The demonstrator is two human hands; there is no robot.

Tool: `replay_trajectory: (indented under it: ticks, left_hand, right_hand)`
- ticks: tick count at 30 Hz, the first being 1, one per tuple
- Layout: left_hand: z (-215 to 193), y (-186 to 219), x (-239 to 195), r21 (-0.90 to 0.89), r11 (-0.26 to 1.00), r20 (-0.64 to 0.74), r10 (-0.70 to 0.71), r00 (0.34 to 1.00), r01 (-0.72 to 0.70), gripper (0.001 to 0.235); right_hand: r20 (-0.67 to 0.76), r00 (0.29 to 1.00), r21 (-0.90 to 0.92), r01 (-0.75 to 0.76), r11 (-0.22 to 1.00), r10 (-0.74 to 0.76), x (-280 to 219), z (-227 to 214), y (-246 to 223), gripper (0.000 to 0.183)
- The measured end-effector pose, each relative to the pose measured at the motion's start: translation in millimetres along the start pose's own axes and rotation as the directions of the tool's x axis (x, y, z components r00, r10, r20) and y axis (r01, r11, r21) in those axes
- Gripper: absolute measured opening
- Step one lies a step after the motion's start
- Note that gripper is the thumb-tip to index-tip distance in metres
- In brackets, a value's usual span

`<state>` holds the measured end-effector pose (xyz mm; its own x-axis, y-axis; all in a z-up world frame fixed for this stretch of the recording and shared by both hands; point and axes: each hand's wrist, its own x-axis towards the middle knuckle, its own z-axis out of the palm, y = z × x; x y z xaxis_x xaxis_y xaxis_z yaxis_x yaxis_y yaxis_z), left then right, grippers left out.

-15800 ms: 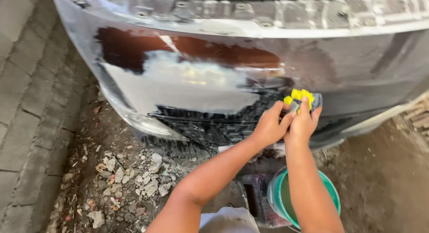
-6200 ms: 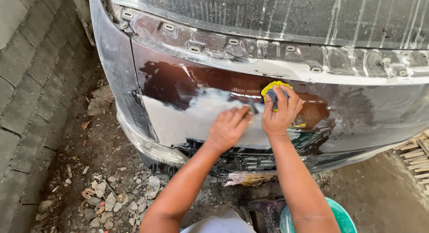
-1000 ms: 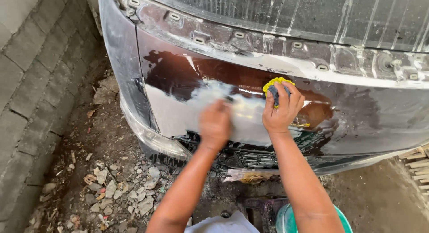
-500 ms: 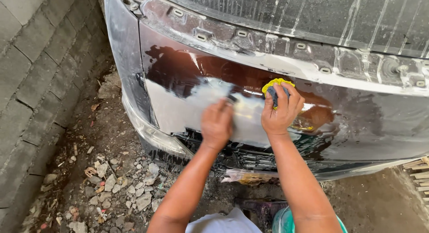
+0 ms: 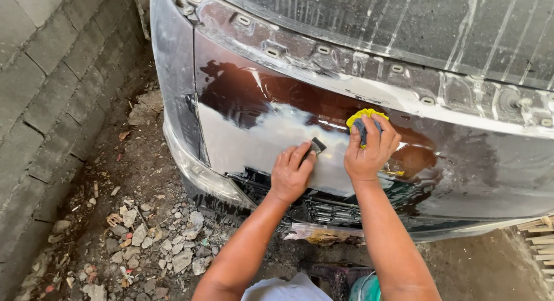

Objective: Sanding a car panel using sandpaper and water.

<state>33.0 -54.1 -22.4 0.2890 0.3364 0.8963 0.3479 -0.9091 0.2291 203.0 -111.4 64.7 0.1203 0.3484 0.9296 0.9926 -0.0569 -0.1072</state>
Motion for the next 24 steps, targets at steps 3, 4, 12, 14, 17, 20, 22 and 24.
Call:
replay_trajectory:
  ticks: [3,4,12,14,17,20,22,24]
  left_hand:
    - [-12,-34,-4,-0.024,0.999,-0.018,-0.029,0.999,0.029,0.03]
    - [-15,-46,-3,-0.025,0.999,-0.015,-0.03,0.999,0.03,0.03]
    - [5,-30,-10,0.057,0.994,-0.077,-0.084,0.993,0.089,0.025]
    - [-2,-16,-5,0.019,1.0,0.0,-0.025,1.0,0.025,0.026]
    - [-20,-38,4,0.005,1.0,0.022,0.022,1.0,-0.022,0.025]
    - [-38,-79,13,0.089,0.977,-0.154,-0.178,0.972,0.193,0.021]
    - [-35,-87,15,0.103,0.919,-0.284,-0.34,0.896,0.381,0.019]
    - [-16,-80,17,0.001,0.967,-0.233,-0.248,0.94,0.255,0.012]
  right_hand:
    - [-0.004,1.0,0.005,0.002,1.0,-0.002,0,0,1,0.028]
    - [-0.002,1.0,0.004,0.0,1.0,0.0,0,0,2,0.028]
    - [-0.013,1.0,-0.026,-0.005,1.0,0.005,1,0,-1,0.026]
    - [-0.017,1.0,-0.022,-0.007,1.0,0.007,0,1,-2,0.026]
    - [-0.021,1.0,-0.024,-0.005,1.0,0.004,0,1,0,0.026]
    - [-0.019,1.0,-0.021,-0.008,1.0,0.007,1,1,-3,0.026]
    - [-0.021,1.0,-0.027,-0.014,1.0,0.014,0,-1,-5,0.026]
    - [-0.026,1.0,-0.033,-0.003,0.999,0.002,2,0,-3,0.027]
